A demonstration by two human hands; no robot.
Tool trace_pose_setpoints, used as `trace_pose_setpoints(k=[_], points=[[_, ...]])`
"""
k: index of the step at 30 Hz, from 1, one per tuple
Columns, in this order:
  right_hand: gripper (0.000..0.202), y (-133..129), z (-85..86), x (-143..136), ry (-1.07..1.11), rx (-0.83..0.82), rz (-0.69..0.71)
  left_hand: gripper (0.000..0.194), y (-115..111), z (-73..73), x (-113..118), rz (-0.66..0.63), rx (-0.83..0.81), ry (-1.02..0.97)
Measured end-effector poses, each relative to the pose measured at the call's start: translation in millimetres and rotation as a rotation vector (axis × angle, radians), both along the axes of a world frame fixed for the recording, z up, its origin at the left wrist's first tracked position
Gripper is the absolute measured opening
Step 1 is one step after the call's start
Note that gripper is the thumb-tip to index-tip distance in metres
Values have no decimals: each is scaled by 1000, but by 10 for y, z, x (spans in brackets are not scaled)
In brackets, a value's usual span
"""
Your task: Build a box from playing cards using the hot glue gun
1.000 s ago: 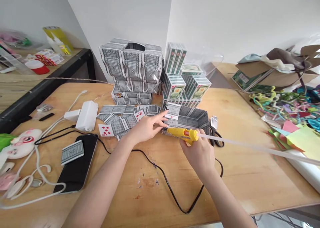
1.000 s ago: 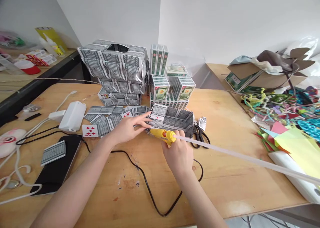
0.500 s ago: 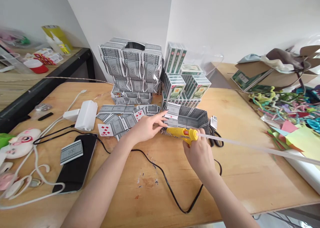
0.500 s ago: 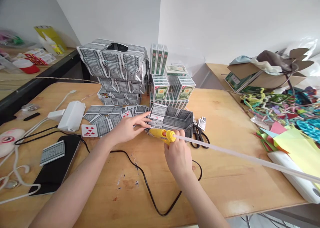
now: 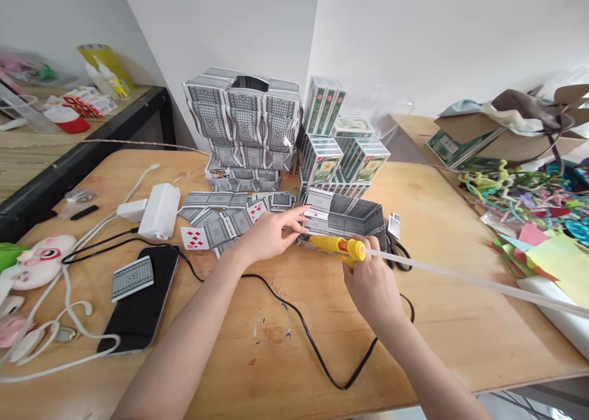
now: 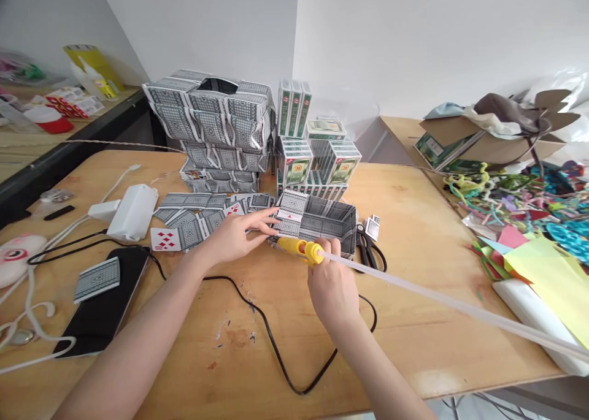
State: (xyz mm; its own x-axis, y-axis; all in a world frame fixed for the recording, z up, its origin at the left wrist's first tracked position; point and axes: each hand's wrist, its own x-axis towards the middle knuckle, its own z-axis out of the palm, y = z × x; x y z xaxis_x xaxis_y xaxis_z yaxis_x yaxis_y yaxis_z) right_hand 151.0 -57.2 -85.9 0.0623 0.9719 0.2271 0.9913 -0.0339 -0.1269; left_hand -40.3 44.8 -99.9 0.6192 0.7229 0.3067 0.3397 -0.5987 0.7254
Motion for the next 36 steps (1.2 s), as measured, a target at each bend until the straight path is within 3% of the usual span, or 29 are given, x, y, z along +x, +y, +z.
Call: trace_pose_setpoints(k=[18, 26, 29, 36], points=[[15, -72, 117, 167, -146, -55, -8, 51, -12, 28, 2, 2, -17, 14], [22, -113, 10, 265, -233, 108, 66, 50, -6, 14, 1, -6, -10, -5], [21, -118, 12, 295, -332, 194, 119, 49, -7, 7, 1, -1, -11, -6], [17, -111, 144, 335, -623, 366, 385, 49, -4, -7, 9, 4, -3, -25]])
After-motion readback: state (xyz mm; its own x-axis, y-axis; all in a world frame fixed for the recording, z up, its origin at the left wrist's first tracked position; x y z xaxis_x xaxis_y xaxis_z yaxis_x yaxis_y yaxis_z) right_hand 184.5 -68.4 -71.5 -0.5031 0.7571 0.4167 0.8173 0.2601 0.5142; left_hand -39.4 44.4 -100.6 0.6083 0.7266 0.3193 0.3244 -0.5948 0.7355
